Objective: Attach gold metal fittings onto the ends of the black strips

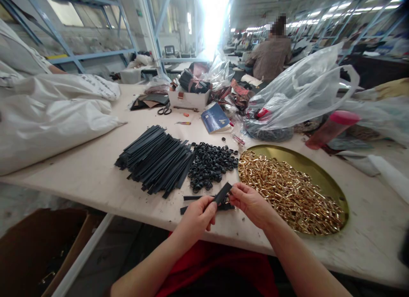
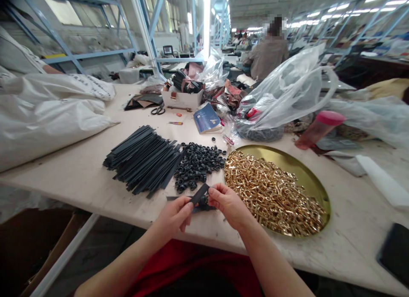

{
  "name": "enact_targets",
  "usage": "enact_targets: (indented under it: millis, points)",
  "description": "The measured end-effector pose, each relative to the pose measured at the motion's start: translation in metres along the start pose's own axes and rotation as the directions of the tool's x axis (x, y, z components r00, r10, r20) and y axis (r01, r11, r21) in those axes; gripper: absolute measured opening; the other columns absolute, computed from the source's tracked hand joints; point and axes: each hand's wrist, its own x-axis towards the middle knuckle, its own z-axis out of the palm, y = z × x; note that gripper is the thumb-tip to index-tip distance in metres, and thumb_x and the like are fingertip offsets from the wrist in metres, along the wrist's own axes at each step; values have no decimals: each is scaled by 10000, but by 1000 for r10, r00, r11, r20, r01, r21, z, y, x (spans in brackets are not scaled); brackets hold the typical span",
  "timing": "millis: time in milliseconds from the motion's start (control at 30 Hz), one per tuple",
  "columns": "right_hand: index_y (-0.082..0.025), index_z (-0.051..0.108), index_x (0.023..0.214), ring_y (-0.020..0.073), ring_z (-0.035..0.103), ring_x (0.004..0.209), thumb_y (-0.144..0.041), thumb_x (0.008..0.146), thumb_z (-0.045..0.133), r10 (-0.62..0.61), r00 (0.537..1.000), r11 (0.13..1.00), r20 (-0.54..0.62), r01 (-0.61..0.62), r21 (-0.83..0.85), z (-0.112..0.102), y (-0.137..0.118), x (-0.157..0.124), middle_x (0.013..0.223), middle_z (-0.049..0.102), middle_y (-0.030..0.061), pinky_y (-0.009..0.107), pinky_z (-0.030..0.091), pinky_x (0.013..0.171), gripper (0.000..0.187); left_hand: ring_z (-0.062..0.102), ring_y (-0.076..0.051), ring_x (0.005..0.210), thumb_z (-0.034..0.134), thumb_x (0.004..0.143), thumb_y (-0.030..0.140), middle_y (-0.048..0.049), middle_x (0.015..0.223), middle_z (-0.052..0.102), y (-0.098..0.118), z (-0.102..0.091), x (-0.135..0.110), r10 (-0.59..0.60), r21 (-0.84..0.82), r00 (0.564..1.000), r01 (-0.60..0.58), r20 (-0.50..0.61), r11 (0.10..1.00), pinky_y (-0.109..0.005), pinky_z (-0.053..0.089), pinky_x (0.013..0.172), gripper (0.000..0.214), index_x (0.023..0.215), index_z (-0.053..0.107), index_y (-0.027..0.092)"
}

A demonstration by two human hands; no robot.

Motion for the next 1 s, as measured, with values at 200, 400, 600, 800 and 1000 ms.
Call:
enact_targets:
  millis: [200,400,600,800,1000]
  points:
    - [-171,561,637,46,511,497,-381,595,746,-40,998,991,-40,45,129,-3,12,-7,578,571,-46,159,441,512,283,452,-85,485,379,838,324,46,536,484,6,3,-11,50,293,998,-37,-37,955,-195,325,479,234,783,549,173]
    - [-176,592,677,20,483,468,-321,625,739,-69,994,985,-81,80,150,-4,16,-9,587,572,-57,115,399,448,214,432,-80,456,379,824,318,49,513,472,4,1,-13,24,275,999,-11,-45,962,-188,309,454,231,723,526,171]
    - [-210,629,858,67,578,616,-306,634,726,-111,985,983,-130,128,133,0,14,-14,794,643,-19,190,489,605,261,351,-61,348,381,784,322,66,458,447,4,7,-11,-186,-45,982,186,12,981,-163,274,355,198,758,495,161]
    - [-212,633,829,140,581,836,-321,690,663,-247,959,968,-139,250,3,10,24,-16,940,644,15,313,460,821,179,342,-50,324,391,776,322,68,441,457,2,13,-12,-242,-154,970,243,25,958,-150,255,341,192,767,487,156]
    - [-217,621,939,191,586,876,-341,765,561,-523,823,813,-222,405,-417,25,41,-19,932,655,46,361,457,815,222,409,-71,334,351,808,318,54,475,494,1,17,-9,-134,7,991,134,21,991,-168,308,351,204,768,483,169]
